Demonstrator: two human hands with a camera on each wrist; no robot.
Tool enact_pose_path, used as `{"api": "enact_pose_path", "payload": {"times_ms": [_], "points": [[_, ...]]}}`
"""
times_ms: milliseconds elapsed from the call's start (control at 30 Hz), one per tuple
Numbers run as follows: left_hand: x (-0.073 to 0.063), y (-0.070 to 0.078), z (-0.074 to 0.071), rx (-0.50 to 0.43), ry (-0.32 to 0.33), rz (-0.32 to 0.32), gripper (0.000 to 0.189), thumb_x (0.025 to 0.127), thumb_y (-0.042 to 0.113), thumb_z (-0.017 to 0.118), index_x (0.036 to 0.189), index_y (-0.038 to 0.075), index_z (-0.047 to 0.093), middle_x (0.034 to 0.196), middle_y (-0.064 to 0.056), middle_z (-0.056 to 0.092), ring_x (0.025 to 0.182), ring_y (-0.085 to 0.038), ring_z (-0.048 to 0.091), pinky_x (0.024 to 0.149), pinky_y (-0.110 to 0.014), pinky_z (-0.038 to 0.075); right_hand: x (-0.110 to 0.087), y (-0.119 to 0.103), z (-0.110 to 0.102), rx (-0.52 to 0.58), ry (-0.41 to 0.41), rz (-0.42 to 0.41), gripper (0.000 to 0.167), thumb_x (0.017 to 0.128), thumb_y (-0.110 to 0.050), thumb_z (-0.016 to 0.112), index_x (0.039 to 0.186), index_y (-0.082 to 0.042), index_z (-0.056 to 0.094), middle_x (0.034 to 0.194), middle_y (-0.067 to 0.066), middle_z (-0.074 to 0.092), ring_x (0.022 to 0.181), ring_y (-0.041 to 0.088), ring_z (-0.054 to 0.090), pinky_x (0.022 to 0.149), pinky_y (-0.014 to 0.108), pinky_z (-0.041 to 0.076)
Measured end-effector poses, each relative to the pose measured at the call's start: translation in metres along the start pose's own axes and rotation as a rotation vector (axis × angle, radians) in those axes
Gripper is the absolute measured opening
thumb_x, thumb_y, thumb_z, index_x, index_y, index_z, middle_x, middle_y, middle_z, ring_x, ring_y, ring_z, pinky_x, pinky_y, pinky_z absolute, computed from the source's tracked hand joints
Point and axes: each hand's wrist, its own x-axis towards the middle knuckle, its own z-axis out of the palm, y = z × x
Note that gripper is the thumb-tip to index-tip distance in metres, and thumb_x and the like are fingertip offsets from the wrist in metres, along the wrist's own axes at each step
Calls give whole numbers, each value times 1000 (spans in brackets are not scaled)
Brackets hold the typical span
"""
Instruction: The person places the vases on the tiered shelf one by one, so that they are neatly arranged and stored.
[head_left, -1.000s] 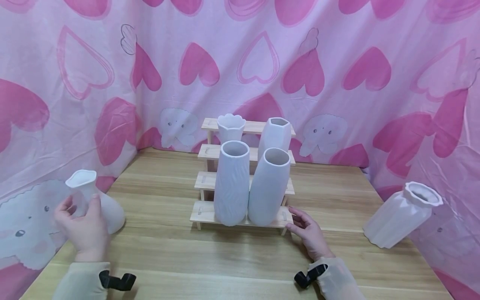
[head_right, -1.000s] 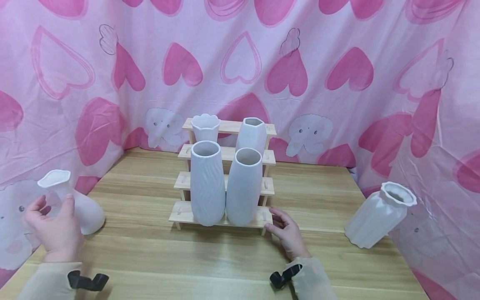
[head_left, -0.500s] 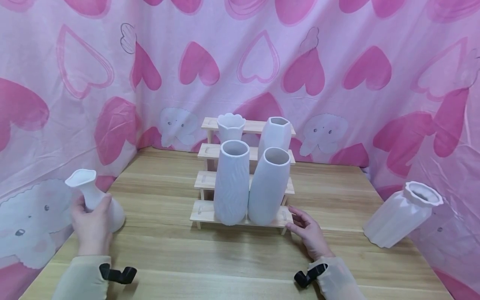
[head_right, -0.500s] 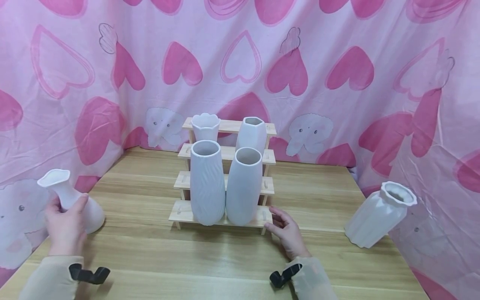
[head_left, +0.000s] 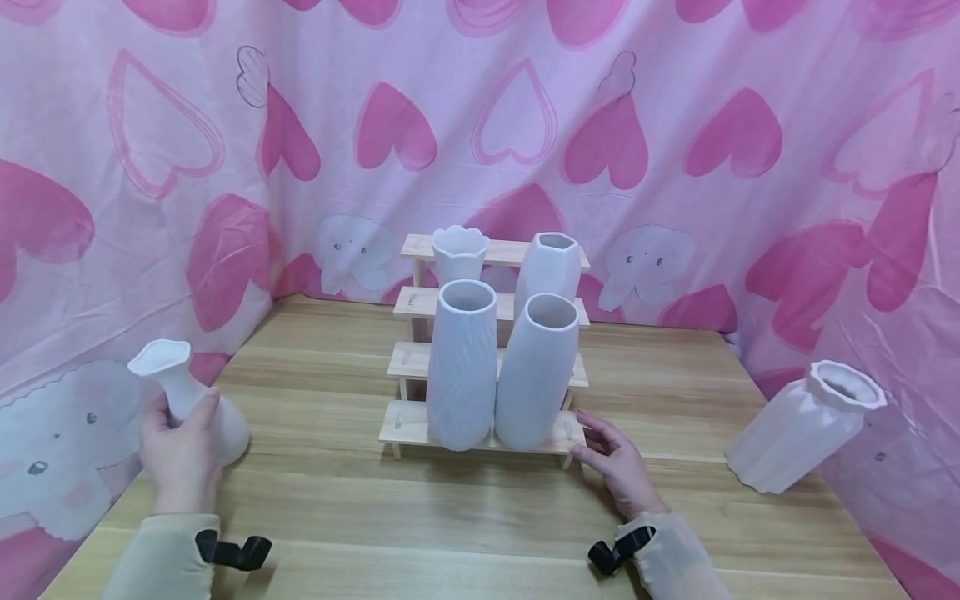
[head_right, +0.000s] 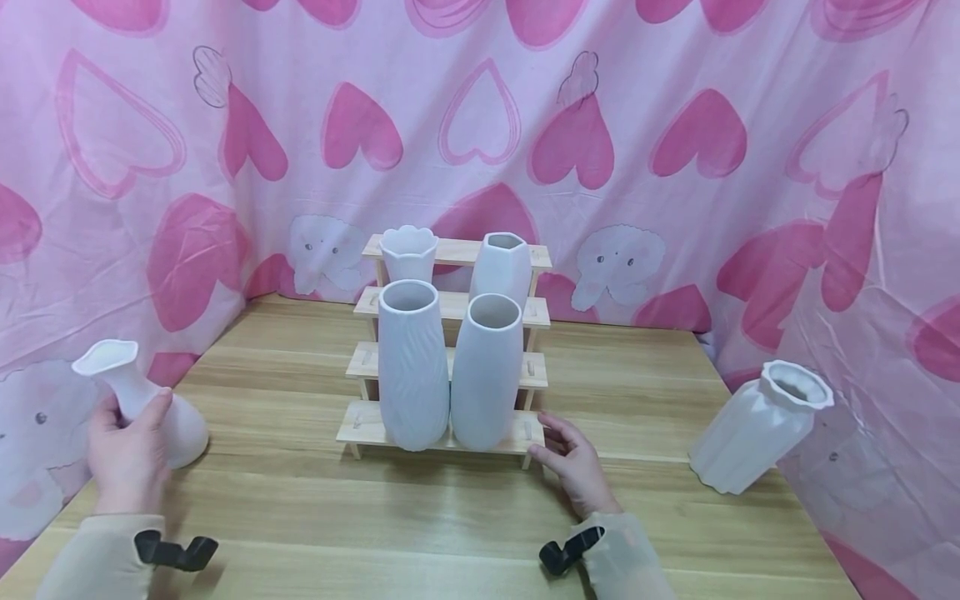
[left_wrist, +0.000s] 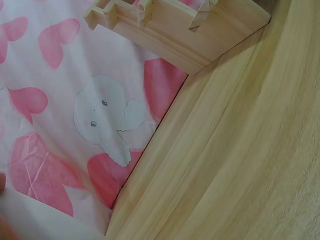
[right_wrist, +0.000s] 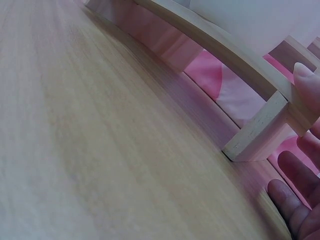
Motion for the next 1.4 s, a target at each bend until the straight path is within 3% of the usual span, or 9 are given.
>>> {"api": "enact_pose_path", "payload": {"times_ms": [367, 567, 900, 1167, 1400], "points": [[-1, 0, 1, -6, 6, -1, 73, 89, 25, 70, 150, 23, 29, 153, 3, 29, 137, -11, 23, 117, -36, 6, 1, 1, 0, -5, 8, 23, 60, 84, -13, 75, 138, -6, 50, 145, 8, 45, 111, 10, 54, 89, 22, 45], [1, -1, 2, -62, 24, 30, 66, 87, 17, 72, 145, 22, 41, 148, 1, 36, 135, -12, 28, 116, -35, 8, 1, 1, 0, -3, 5, 9, 60, 84, -13, 74, 138, -5, 50, 145, 9, 44, 111, 9, 54, 89, 22, 45], [1, -1, 3, -17, 41, 1, 66, 86, 23, 74, 145, 25, 43, 150, 6, 37, 136, -11, 27, 116, -38, 6, 1, 1, 0, -7, 2, -2, 59, 84, -13, 74, 138, -4, 50, 145, 11, 44, 111, 10, 54, 89, 22, 46], [1, 3, 6, 1, 35, -17, 68, 81, 26, 78, 142, 21, 48, 146, 2, 42, 134, -14, 31, 116, -39, 10, 1, 1, 1, 3, 0, -5, 59, 84, -12, 74, 138, -2, 49, 146, 12, 42, 111, 9, 55, 88, 21, 47], [0, 13, 15, 36, -30, -12, 71, 79, 28, 80, 142, 23, 48, 145, 0, 43, 132, -15, 33, 116, -38, 12, 0, 1, 1, 5, 6, 0, 59, 84, -13, 74, 137, -3, 50, 145, 11, 43, 111, 8, 55, 89, 21, 46]]}}
